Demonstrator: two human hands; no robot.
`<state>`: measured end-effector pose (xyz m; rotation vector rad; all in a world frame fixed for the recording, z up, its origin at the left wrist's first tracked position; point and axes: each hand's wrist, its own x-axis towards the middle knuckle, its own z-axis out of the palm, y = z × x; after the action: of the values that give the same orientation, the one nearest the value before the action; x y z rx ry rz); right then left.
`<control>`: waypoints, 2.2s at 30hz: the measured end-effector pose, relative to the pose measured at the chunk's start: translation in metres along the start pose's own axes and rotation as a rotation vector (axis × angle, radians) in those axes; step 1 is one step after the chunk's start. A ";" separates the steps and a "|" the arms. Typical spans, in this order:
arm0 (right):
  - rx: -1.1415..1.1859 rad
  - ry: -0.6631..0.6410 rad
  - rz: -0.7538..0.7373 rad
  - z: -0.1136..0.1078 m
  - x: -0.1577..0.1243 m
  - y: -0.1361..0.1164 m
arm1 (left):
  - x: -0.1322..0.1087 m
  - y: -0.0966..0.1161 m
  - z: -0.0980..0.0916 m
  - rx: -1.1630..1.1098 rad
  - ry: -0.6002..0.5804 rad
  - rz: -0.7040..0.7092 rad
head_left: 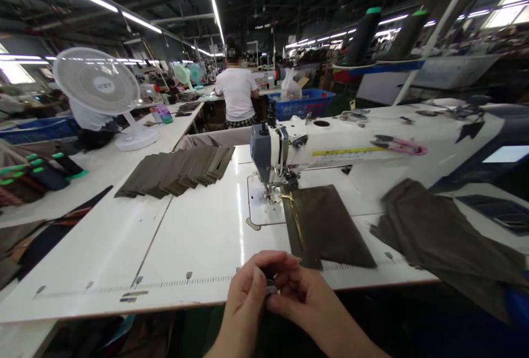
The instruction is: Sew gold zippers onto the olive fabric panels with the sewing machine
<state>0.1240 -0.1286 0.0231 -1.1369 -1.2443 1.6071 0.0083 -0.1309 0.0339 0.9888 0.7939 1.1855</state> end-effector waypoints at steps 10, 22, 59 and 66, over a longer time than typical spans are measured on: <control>0.089 -0.061 -0.066 0.002 0.000 0.011 | -0.005 -0.005 -0.010 0.230 0.043 0.287; 0.215 -0.034 0.002 0.016 0.007 -0.003 | -0.013 -0.005 -0.008 0.180 0.134 0.303; -0.632 0.080 -0.533 -0.009 0.007 -0.017 | -0.012 0.007 -0.036 -0.222 0.061 -0.337; -0.543 0.069 -0.460 -0.002 0.010 -0.017 | -0.012 -0.005 -0.037 -0.392 0.009 -0.352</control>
<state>0.1241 -0.1147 0.0381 -1.0980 -1.8018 0.9043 -0.0257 -0.1359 0.0153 0.4970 0.6753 0.9886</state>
